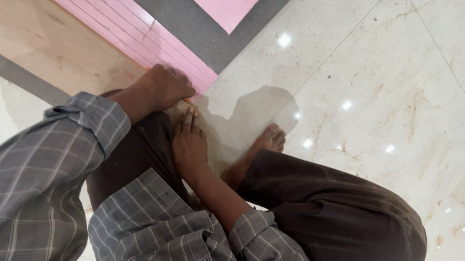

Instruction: The person uses a utility knife and a wooden straightedge to cut a long strip from a pink foam sheet laid on a tiled floor. They repeatedly score the material along the straightedge to create a clean cut line.

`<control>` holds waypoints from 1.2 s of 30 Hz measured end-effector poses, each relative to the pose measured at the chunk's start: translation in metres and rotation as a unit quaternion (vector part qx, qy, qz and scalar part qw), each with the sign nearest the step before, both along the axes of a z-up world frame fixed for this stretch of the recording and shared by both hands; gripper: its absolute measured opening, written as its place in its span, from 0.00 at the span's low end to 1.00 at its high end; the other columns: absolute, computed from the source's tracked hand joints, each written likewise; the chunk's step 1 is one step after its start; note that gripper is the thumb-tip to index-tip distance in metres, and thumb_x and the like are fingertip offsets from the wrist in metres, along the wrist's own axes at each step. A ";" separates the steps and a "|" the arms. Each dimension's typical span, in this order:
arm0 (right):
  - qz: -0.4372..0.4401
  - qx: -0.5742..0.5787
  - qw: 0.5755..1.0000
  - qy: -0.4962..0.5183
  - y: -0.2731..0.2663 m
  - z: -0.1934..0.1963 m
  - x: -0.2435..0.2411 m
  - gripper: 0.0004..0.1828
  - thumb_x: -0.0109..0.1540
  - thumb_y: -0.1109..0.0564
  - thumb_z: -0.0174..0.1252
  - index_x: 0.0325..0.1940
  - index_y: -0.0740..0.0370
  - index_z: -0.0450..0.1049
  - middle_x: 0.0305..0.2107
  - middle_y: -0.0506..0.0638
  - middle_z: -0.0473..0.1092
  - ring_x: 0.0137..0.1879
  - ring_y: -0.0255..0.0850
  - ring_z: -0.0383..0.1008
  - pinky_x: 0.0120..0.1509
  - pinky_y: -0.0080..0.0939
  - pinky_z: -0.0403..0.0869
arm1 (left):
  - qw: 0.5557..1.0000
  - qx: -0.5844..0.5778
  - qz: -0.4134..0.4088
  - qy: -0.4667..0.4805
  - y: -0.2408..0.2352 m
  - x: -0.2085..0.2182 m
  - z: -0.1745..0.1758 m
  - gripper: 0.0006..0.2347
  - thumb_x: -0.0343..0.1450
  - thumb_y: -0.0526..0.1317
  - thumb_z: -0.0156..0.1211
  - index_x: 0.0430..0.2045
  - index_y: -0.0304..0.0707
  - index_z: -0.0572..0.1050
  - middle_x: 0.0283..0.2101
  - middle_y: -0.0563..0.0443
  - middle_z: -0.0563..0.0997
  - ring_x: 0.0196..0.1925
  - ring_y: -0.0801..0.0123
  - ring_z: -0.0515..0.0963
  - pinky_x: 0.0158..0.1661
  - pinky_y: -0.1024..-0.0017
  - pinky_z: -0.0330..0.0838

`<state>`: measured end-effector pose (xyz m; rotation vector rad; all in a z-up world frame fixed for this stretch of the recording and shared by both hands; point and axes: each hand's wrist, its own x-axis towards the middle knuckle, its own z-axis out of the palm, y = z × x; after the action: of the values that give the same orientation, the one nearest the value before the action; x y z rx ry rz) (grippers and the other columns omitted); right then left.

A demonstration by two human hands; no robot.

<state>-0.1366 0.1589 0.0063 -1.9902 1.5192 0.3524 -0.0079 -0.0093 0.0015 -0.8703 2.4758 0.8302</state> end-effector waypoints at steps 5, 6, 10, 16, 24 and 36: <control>-0.013 0.014 1.000 -0.010 0.004 -0.001 0.000 0.22 0.68 0.60 0.44 0.64 0.75 0.64 0.73 0.76 0.47 0.77 0.67 0.55 0.71 0.59 0.65 | 0.998 0.014 -0.017 -0.065 -0.016 0.023 0.012 0.11 0.76 0.42 0.49 0.50 0.56 0.75 0.54 0.53 0.79 0.58 0.59 0.80 0.48 0.59 0.77; -0.004 0.011 1.000 -0.001 0.007 0.000 0.000 0.23 0.67 0.61 0.44 0.65 0.76 0.64 0.73 0.77 0.47 0.77 0.67 0.55 0.70 0.58 0.66 | 0.995 0.024 -0.015 -0.093 -0.021 0.033 0.014 0.12 0.76 0.41 0.48 0.52 0.56 0.74 0.54 0.52 0.79 0.57 0.58 0.79 0.46 0.59 0.78; 0.016 -0.023 1.000 0.010 0.001 -0.005 0.000 0.27 0.65 0.61 0.45 0.68 0.78 0.62 0.72 0.78 0.47 0.76 0.68 0.55 0.67 0.58 0.67 | 0.995 -0.006 -0.017 -0.098 -0.041 0.058 0.021 0.12 0.74 0.42 0.50 0.50 0.57 0.75 0.55 0.55 0.78 0.59 0.61 0.78 0.49 0.60 0.77; 0.029 -0.048 0.998 -0.005 0.002 0.006 -0.002 0.25 0.64 0.61 0.47 0.64 0.76 0.65 0.70 0.80 0.50 0.74 0.68 0.59 0.65 0.58 0.70 | 0.994 0.002 0.105 0.006 -0.018 0.059 0.020 0.09 0.75 0.40 0.52 0.47 0.44 0.75 0.50 0.46 0.79 0.54 0.55 0.80 0.46 0.57 0.77; -0.247 0.096 0.959 -0.096 -0.082 0.047 -0.012 0.15 0.68 0.51 0.55 0.56 0.59 0.74 0.51 0.61 0.78 0.55 0.54 0.80 0.59 0.51 0.75 | 0.748 0.166 0.580 0.277 0.014 0.024 0.028 0.07 0.76 0.38 0.55 0.37 0.32 0.75 0.33 0.44 0.80 0.35 0.58 0.78 0.40 0.63 0.72; -0.255 0.072 0.920 -0.289 -0.128 0.041 -0.024 0.23 0.63 0.57 0.59 0.61 0.64 0.66 0.45 0.62 0.75 0.50 0.53 0.78 0.54 0.50 0.75 | 0.637 0.257 0.678 0.261 0.035 0.002 0.047 0.10 0.70 0.39 0.63 0.39 0.33 0.73 0.34 0.43 0.81 0.36 0.62 0.82 0.40 0.67 0.77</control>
<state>-0.1610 0.0312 0.0477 -1.3385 1.4822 -0.3112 -0.0057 0.0254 0.0490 -2.4743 1.2069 2.3227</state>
